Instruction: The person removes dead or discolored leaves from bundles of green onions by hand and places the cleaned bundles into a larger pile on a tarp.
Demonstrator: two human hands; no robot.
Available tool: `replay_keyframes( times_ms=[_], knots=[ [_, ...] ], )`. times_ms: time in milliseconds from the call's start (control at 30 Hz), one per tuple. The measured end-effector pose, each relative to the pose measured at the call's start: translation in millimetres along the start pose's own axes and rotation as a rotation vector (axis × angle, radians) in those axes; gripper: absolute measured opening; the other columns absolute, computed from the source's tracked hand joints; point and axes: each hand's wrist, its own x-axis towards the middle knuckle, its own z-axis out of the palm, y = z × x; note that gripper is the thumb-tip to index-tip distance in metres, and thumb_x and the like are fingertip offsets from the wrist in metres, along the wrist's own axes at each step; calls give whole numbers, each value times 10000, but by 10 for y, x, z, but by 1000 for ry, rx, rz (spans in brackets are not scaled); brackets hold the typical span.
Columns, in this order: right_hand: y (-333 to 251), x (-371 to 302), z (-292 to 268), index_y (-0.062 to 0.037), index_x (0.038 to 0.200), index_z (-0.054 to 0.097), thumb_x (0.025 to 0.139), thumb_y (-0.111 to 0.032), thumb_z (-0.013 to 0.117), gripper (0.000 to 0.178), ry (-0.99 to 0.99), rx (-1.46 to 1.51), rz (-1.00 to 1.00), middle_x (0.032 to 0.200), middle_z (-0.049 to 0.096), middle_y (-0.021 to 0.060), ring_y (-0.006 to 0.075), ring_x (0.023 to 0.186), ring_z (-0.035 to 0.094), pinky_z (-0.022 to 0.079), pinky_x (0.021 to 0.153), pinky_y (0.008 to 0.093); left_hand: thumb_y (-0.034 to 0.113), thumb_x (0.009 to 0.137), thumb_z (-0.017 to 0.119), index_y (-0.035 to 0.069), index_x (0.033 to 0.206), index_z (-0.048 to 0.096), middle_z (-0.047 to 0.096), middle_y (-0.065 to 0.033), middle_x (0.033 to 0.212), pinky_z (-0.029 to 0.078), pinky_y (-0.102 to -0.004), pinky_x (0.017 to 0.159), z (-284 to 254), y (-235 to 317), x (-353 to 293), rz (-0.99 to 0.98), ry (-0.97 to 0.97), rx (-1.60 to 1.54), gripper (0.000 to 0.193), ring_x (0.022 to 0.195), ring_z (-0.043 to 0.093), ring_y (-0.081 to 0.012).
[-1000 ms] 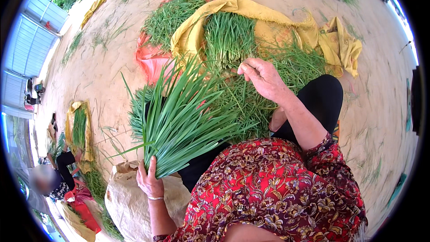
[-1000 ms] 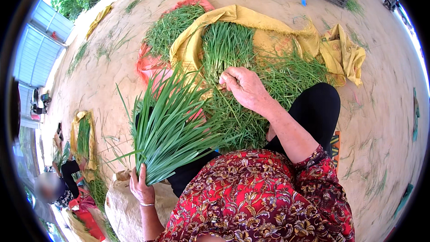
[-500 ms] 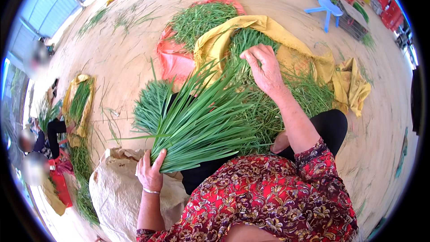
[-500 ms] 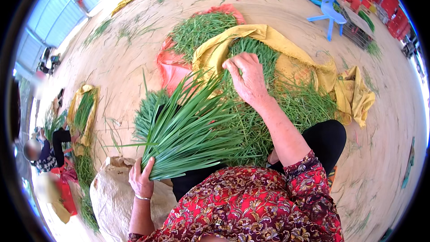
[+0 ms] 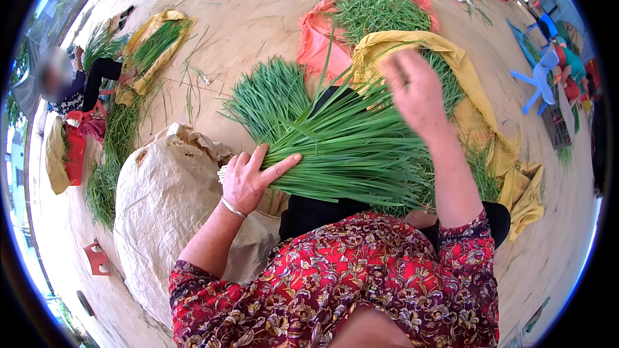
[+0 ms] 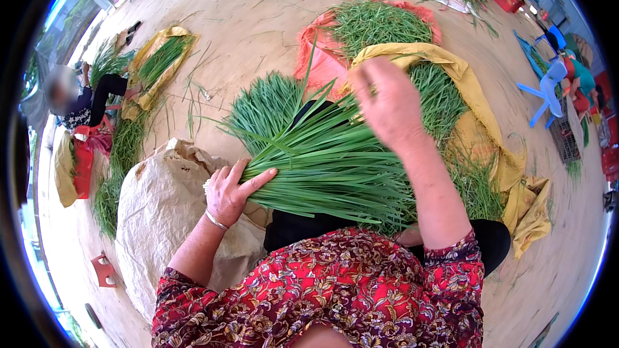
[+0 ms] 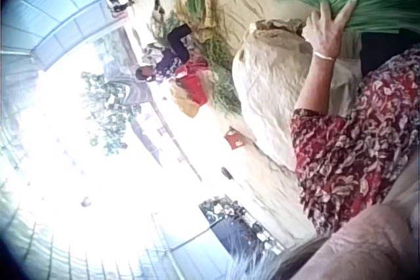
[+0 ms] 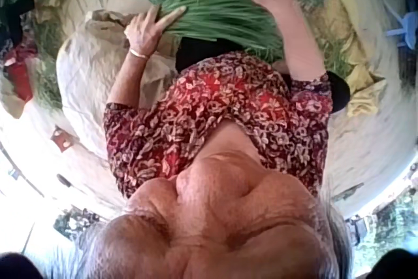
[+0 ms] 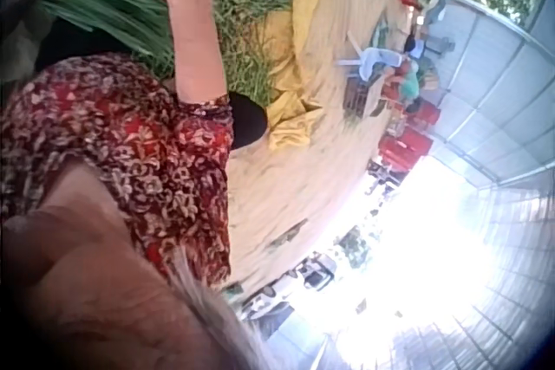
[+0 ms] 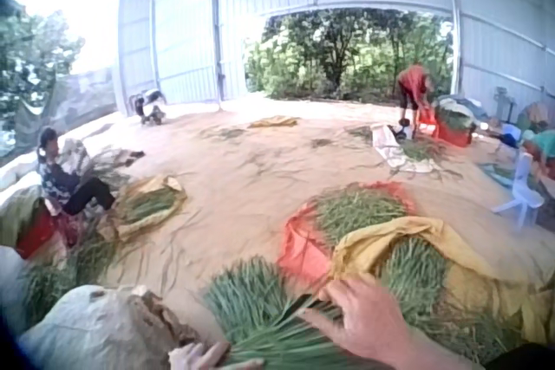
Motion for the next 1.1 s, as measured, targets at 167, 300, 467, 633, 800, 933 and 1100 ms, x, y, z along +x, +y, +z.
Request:
replay_keyframes(
  times_ms=[167,300,467,633,800,933,1100],
  knots=[
    [-790,-497,549,-104,773,608,808,-297,667,204,-359,-249,-399,822,539,43,218,851,539,415,696,358,202,795,561,483,1318,546,589,-61,1074,485,-314,644,-192,67,50,-1,-34,30,594,693,547,-184],
    [-668,-598,675,-93,889,541,800,-151,600,122,-331,-242,-375,812,535,44,205,823,549,418,701,351,219,791,565,505,1340,515,585,-65,1060,478,-308,641,-258,108,31,-20,-79,0,621,683,538,-179],
    [-534,-512,590,-81,888,511,805,-95,557,97,-325,-300,-485,787,514,67,231,769,533,413,698,365,287,729,641,494,1356,504,579,-76,1043,480,-326,641,-129,168,-33,-61,-86,-46,674,686,544,-202],
    [879,-235,110,-44,934,487,862,-65,594,130,-112,-476,-154,746,533,143,339,704,564,442,639,445,22,742,613,384,1372,535,608,-88,1014,517,-373,678,-133,-337,67,-261,-9,-80,731,767,608,-258],
    [1658,-663,-286,-42,1014,559,873,-147,651,198,-428,-531,415,814,629,192,391,740,624,483,663,477,-36,739,648,298,1453,416,668,-161,1109,507,-456,836,320,-1260,424,-887,180,-499,822,1002,633,-395],
    [1979,-1364,-37,-53,1069,641,885,-284,642,295,-796,-662,490,886,637,208,371,868,644,512,789,480,-56,656,666,83,1237,520,650,-82,865,511,-333,618,1510,-1732,521,-1201,344,-1107,616,762,634,-211],
    [2235,-1965,421,-94,1079,669,856,-156,565,253,-1117,-409,610,1065,668,180,377,948,638,515,849,469,-125,611,655,39,1199,504,639,-84,934,521,-330,647,3159,-1661,293,-1489,528,-845,629,744,620,-205]
  ],
)
